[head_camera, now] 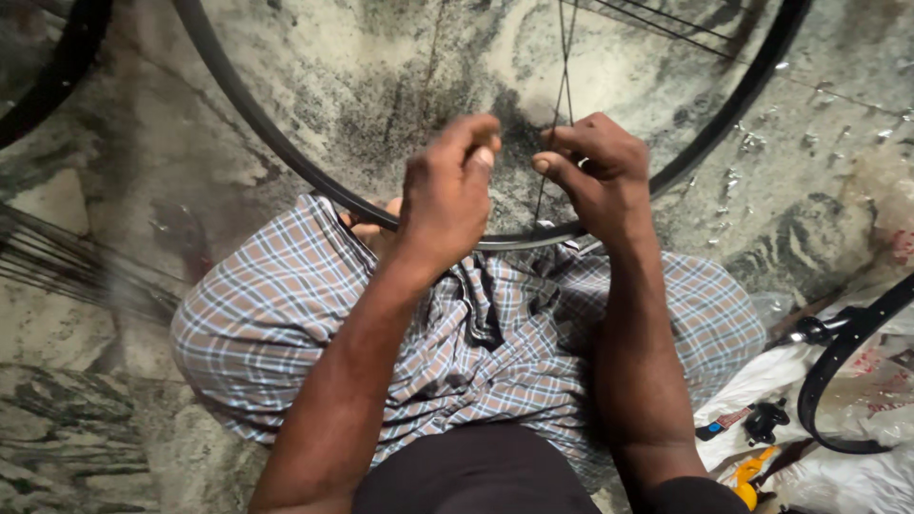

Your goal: The person sits on the floor and assembles a bicycle wheel by inserting spokes into the hub and rim. They handle the wheel rim, spokes, and hub, threading the spokes through the rim holes and securing them to the hub.

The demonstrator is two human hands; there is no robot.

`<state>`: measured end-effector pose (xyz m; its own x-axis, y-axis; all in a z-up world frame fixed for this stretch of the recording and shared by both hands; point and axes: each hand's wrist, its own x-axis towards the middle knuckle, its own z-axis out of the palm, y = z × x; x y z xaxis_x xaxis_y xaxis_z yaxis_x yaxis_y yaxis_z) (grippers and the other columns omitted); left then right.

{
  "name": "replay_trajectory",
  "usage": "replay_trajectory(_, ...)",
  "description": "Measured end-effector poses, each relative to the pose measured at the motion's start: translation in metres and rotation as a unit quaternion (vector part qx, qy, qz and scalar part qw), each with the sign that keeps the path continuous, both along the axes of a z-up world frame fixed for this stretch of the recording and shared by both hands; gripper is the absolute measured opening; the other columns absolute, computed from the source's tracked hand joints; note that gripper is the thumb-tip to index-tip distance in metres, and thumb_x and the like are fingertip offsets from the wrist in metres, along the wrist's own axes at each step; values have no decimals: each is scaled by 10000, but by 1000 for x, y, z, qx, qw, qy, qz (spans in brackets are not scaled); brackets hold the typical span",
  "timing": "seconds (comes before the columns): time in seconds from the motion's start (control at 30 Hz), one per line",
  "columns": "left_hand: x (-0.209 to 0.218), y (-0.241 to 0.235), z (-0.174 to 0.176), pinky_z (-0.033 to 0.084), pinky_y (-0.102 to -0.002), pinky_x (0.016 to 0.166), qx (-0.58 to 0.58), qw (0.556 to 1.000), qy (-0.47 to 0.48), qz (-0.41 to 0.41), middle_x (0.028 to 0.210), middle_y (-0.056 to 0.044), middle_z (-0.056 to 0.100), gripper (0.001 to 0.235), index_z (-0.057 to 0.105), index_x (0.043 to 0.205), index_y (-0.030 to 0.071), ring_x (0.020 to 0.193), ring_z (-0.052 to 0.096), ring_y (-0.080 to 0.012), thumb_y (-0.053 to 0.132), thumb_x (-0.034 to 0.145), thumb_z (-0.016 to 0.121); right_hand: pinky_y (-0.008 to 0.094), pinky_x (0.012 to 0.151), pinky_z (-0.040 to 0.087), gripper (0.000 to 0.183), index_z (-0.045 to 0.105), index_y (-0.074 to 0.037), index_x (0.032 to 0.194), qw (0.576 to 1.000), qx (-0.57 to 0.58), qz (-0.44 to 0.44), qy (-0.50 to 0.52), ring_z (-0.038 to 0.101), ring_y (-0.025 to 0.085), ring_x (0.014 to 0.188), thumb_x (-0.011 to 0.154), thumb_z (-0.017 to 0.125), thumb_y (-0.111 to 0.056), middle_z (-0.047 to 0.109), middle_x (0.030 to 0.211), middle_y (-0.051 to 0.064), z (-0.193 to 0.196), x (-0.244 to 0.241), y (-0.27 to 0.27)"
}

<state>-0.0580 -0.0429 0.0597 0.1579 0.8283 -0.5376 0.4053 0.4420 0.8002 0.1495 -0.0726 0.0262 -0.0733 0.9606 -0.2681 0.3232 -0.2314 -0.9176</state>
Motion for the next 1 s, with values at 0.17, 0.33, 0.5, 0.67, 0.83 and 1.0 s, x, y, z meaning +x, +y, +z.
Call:
replay_trajectory(0.17,-6,6,7,612,-334,985,-31,965,-188,182,1139,-106,700,234,619,1281,-40,1043,695,-162,-1,1076,514,279,688,449,272,750,-9,1114,999,-35,-7,0,569,134,793,902,881,-119,622,879,50,4,-2,3)
replay_trajectory(0.33,-15,10,17,615,-354,984,-64,915,-274,289,1114,-111,688,204,598,1277,-48,1014,689,-169,-18,1096,510,265,645,465,277,753,-22,1113,1000,-15,8,-26,595,123,755,917,884,-168,658,875,51,3,-5,6)
replay_trajectory(0.5,-28,17,33,602,-319,917,-22,891,-276,361,1101,-137,681,128,591,1254,-42,988,666,-170,-12,1142,535,259,667,496,266,743,-29,1105,999,-37,11,-23,622,120,759,930,886,-171,652,870,63,2,-2,6)
replay_trajectory(0.67,-35,20,45,587,-326,912,-39,887,-249,387,1118,-158,676,146,577,1292,-38,961,637,-175,4,1155,551,253,661,483,280,753,-18,1120,999,-49,11,-21,619,132,758,902,893,-124,675,906,76,0,0,3)
replay_trajectory(0.83,-34,24,45,567,-385,822,-54,998,-9,16,1065,-180,709,196,633,1203,-5,933,690,-249,7,1018,570,249,680,501,290,744,-14,1133,999,-49,6,-2,638,138,782,899,896,-93,687,943,89,-2,0,3)
replay_trajectory(1.0,-28,20,33,457,-527,970,-71,932,168,-314,826,-197,706,246,674,1018,24,870,682,-388,-19,806,558,249,709,514,279,748,-17,1136,999,-42,12,-20,644,130,798,915,898,-96,680,922,84,-1,2,4)
